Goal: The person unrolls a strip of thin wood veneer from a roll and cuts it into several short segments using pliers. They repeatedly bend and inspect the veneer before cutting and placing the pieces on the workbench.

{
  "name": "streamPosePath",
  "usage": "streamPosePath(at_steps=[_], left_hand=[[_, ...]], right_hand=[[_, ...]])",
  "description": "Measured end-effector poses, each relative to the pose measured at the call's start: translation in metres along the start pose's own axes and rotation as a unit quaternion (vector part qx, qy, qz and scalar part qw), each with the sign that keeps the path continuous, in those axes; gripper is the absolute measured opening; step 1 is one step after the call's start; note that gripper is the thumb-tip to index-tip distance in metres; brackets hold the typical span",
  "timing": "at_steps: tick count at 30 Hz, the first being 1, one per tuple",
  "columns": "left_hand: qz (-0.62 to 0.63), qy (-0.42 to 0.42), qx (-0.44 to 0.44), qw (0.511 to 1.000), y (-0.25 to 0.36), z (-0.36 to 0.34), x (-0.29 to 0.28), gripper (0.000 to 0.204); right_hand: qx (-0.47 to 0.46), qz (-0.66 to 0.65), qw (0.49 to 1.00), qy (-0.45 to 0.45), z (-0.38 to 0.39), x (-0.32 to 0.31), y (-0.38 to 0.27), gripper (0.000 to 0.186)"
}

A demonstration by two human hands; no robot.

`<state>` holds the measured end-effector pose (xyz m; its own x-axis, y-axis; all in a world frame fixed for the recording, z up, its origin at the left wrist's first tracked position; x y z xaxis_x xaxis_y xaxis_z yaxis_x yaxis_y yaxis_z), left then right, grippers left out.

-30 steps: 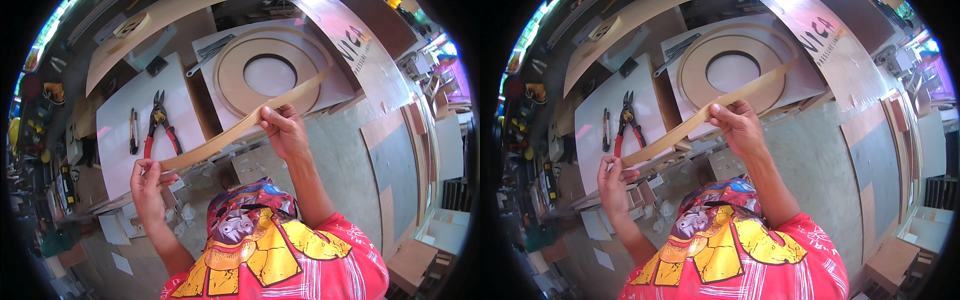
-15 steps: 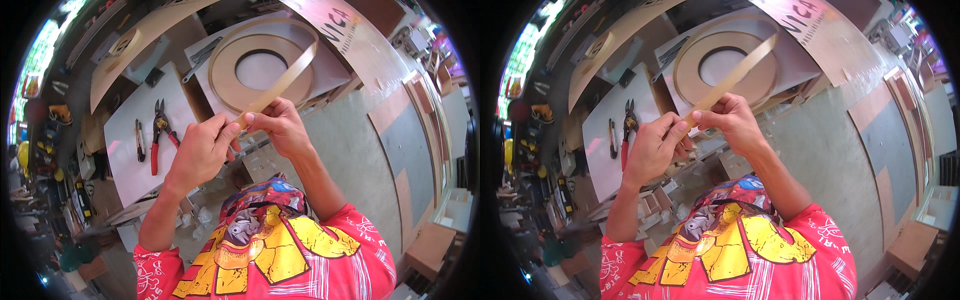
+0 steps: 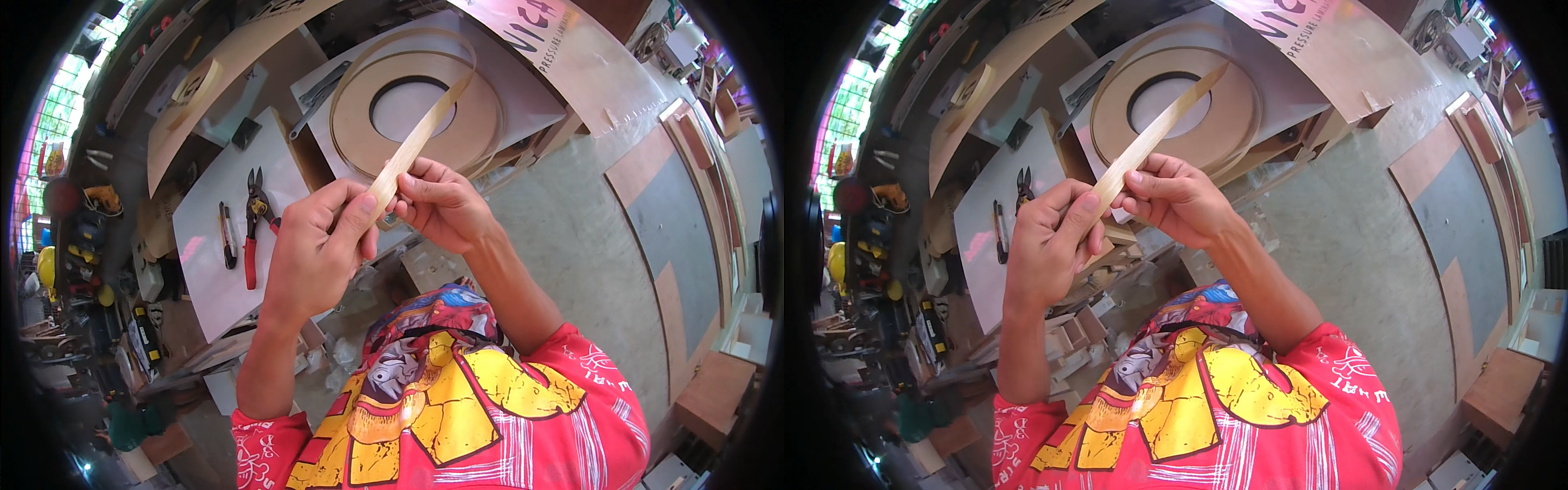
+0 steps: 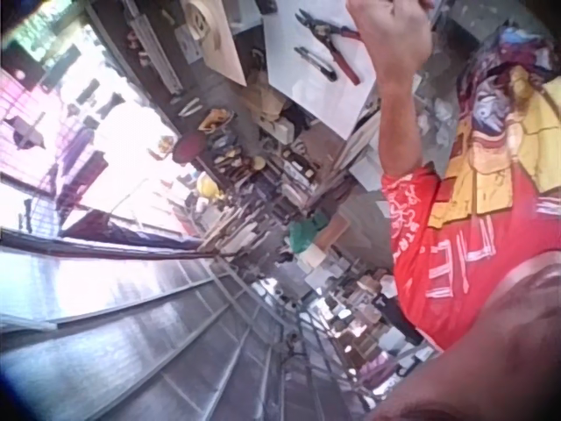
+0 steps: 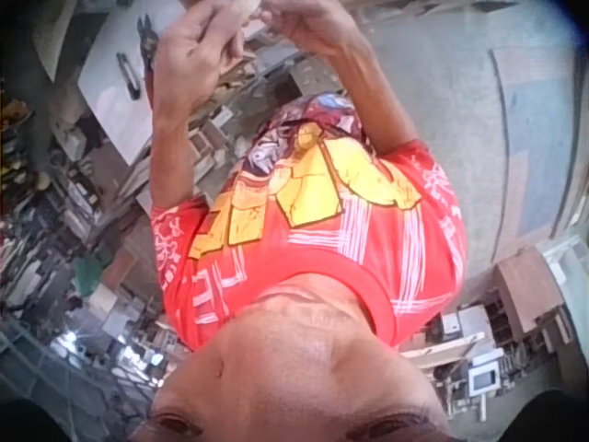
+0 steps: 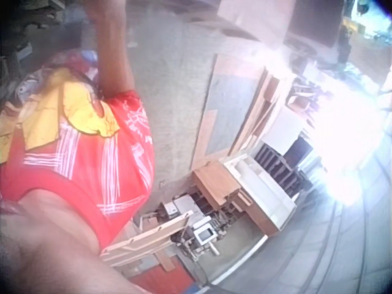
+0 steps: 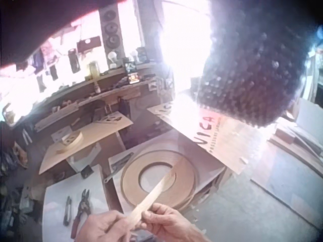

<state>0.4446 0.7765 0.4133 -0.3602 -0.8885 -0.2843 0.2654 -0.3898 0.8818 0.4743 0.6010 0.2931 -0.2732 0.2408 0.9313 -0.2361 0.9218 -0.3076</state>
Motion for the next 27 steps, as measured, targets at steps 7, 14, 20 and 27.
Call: streamPosePath(at_steps=[7,14,20,27], left_hand=[[0.043,-0.009,-0.048,0.998,-0.008,-0.005,0.002,0.027],[0.063,-0.028,-0.029,0.997,-0.021,-0.004,0.015,0.034],[0.225,-0.181,-0.134,0.948,-0.016,0.005,0.009,0.044],[0.367,-0.248,-0.217,0.870,-0.037,0.006,0.018,0.038]], right_hand=[[-0.145,0.184,0.971,-0.042,0.004,0.007,-0.008,0.023],[-0.085,0.187,0.979,0.002,0.008,0.005,-0.013,0.019],[-0.053,0.156,0.986,-0.008,0.013,0.001,-0.013,0.018],[-0.070,0.260,0.959,-0.083,0.013,-0.003,-0.021,0.016]])
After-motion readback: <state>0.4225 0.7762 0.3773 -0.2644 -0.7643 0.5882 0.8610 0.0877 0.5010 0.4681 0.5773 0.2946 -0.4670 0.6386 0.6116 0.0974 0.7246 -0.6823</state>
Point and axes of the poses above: each hand's wrist, its own z-axis away from the middle knuckle, its own x-axis out of the palm, y = z × x, the point moved 2 cm from there along -z, towards the middle knuckle, and after that the axes turned 12 degrees about -x, right-handed, at the moved point
